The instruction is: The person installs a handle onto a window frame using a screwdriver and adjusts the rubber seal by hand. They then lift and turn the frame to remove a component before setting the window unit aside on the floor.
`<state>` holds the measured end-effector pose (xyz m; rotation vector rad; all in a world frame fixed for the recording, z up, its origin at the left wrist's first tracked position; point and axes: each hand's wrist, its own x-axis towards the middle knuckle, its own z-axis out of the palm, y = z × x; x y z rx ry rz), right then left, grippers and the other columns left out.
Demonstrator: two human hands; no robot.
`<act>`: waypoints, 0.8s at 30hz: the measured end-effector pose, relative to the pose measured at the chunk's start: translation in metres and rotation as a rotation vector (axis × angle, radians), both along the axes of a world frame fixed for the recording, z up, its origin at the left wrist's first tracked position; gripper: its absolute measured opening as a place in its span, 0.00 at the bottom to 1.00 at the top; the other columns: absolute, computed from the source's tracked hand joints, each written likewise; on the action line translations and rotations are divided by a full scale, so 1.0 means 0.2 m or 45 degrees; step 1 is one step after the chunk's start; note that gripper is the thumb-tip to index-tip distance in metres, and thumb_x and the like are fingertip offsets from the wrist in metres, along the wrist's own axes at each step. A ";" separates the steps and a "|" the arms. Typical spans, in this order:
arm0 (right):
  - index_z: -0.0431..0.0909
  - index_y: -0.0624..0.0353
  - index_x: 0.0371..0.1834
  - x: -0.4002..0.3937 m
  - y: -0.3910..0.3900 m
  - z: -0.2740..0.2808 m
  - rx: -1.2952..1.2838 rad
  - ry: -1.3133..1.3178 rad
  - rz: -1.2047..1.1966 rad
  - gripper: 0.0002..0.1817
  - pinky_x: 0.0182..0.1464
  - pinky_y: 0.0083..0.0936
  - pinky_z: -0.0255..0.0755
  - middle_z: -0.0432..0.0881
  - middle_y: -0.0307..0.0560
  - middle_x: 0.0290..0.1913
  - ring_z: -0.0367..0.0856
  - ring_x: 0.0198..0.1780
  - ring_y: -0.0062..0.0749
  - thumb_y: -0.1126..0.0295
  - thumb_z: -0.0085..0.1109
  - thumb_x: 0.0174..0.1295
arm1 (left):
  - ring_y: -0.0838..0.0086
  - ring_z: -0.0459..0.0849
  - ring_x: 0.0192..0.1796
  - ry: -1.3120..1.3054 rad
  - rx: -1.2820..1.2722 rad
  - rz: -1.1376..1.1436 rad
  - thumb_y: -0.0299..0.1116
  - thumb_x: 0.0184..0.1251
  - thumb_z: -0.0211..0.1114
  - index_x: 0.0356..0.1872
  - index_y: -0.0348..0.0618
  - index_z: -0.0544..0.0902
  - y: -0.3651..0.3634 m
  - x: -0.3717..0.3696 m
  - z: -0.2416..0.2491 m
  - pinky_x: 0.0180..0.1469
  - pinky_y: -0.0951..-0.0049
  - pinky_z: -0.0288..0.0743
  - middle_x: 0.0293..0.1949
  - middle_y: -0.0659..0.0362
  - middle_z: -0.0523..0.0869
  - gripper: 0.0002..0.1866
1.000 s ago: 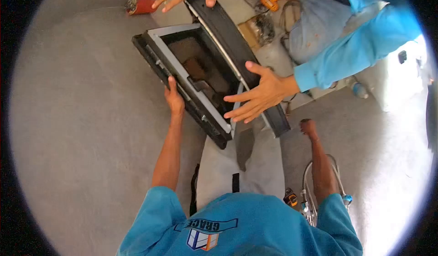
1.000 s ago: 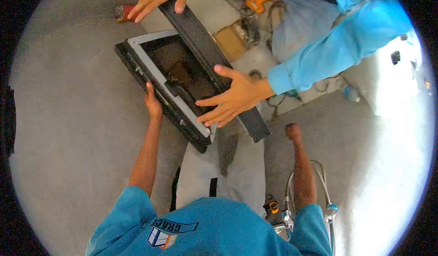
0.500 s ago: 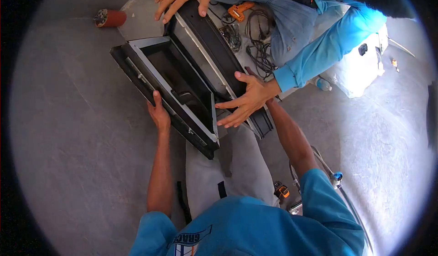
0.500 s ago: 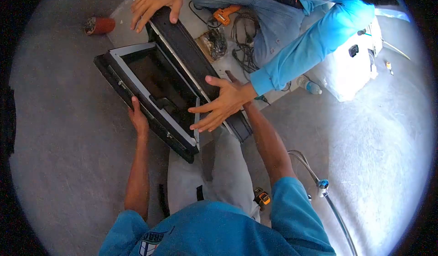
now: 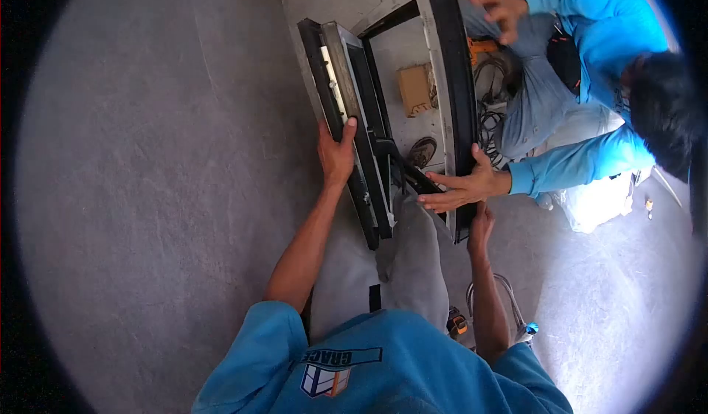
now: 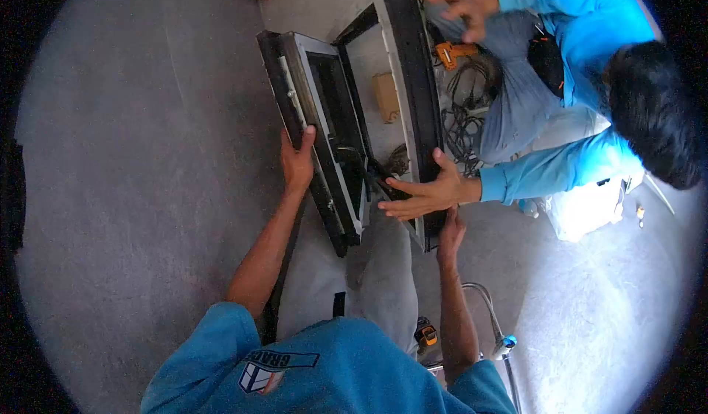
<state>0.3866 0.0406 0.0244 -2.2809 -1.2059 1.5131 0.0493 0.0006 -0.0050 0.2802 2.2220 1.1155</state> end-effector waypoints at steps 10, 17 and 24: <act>0.77 0.70 0.41 -0.10 -0.04 -0.11 0.172 -0.796 0.134 0.38 0.47 0.49 0.65 0.77 0.69 0.41 0.73 0.45 0.67 0.42 0.29 0.66 | 0.59 0.80 0.48 -0.184 0.104 -0.131 0.40 0.62 0.63 0.62 0.36 0.64 0.01 -0.12 0.02 0.51 0.63 0.71 0.46 0.47 0.80 0.31; 0.78 0.69 0.39 -0.07 -0.08 -0.17 0.224 -0.960 0.301 0.35 0.46 0.50 0.66 0.78 0.68 0.39 0.75 0.43 0.64 0.45 0.31 0.67 | 0.65 0.79 0.45 -0.272 0.174 -0.113 0.45 0.66 0.57 0.59 0.37 0.67 0.03 -0.08 0.07 0.49 0.67 0.71 0.43 0.51 0.81 0.26; 0.79 0.65 0.35 -0.12 -0.06 -0.13 0.206 -0.916 0.204 0.31 0.43 0.52 0.67 0.79 0.64 0.38 0.76 0.42 0.62 0.48 0.31 0.68 | 0.63 0.77 0.51 -0.148 0.218 -0.121 0.48 0.65 0.57 0.60 0.37 0.68 0.04 -0.07 0.10 0.53 0.66 0.68 0.50 0.49 0.78 0.29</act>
